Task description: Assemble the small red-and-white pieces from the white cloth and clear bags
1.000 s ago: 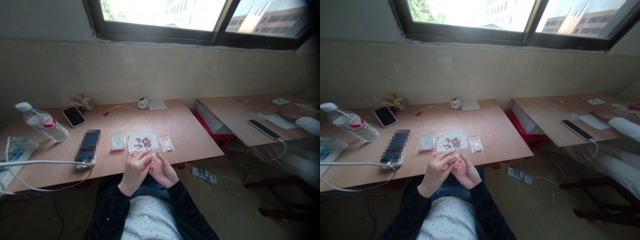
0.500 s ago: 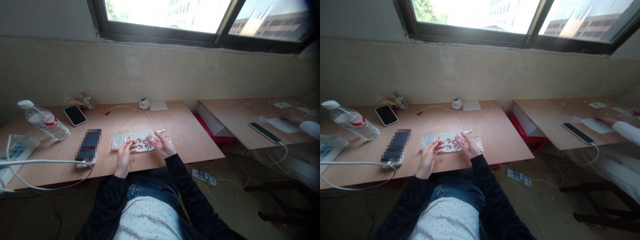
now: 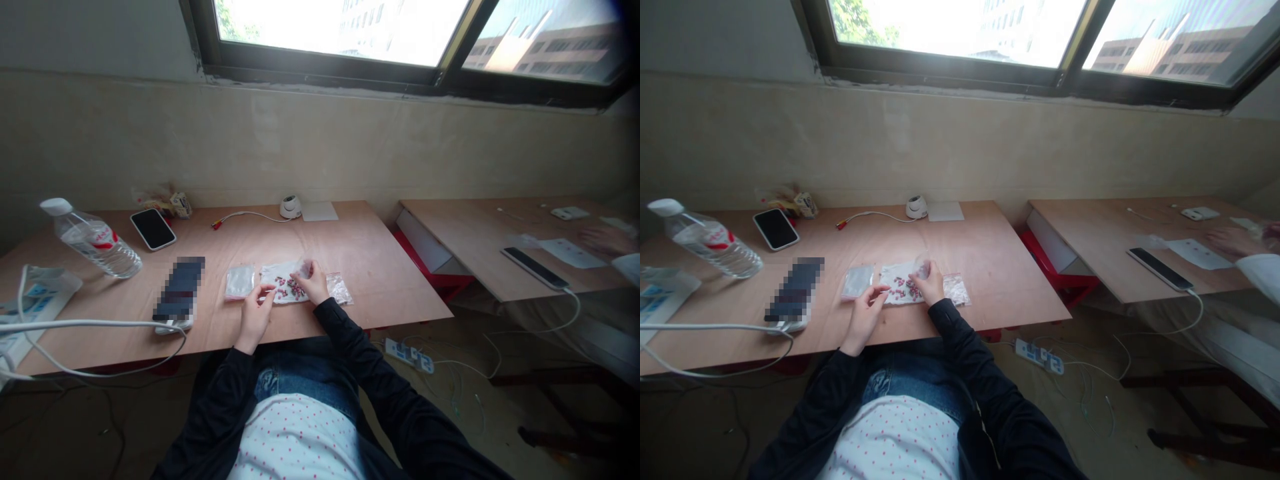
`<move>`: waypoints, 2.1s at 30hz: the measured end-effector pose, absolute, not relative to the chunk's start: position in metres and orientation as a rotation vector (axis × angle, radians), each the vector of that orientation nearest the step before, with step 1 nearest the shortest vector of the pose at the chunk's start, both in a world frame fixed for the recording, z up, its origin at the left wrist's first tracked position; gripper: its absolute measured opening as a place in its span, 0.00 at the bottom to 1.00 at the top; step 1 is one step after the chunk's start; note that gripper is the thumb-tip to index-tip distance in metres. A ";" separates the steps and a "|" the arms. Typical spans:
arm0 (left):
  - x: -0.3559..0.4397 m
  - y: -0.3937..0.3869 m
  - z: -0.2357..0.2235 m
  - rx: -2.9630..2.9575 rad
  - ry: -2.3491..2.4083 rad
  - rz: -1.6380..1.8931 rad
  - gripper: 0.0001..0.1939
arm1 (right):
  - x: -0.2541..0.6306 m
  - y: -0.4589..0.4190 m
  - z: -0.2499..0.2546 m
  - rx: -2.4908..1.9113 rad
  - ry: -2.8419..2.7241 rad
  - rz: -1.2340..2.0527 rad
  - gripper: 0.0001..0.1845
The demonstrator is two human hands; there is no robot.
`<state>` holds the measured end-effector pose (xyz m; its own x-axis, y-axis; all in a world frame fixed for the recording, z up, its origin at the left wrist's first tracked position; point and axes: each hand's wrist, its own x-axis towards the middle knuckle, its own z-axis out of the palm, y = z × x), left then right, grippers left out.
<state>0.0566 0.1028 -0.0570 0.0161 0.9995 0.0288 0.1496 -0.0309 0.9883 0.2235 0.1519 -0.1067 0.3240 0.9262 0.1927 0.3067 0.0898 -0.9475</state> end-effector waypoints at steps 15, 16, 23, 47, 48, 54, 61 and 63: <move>0.056 0.091 -0.046 1.420 1.294 1.169 0.16 | 0.214 0.136 -0.090 -1.362 -1.261 0.594 0.34; 0.058 0.089 -0.043 1.449 1.279 1.181 0.17 | 0.212 0.129 -0.083 -1.347 -1.280 0.577 0.34; 0.059 0.078 -0.020 1.339 1.125 1.199 0.18 | 0.187 0.069 -0.046 -1.260 -1.379 0.654 0.38; 0.040 0.069 -0.025 1.205 1.168 1.019 0.13 | 0.199 0.048 -0.051 -1.081 -0.941 1.253 0.12; 0.039 0.069 -0.025 1.208 1.181 1.028 0.13 | 0.199 0.047 -0.052 -1.087 -0.946 1.235 0.12; 0.039 0.066 -0.025 1.243 1.143 0.991 0.12 | 0.198 0.050 -0.058 -1.139 -0.935 1.094 0.12; 0.039 0.066 -0.025 1.203 1.155 1.034 0.10 | 0.194 0.051 -0.058 -1.174 -0.896 1.055 0.14; 0.039 0.066 -0.024 1.205 1.163 1.045 0.09 | 0.193 0.051 -0.057 -1.170 -0.901 1.059 0.14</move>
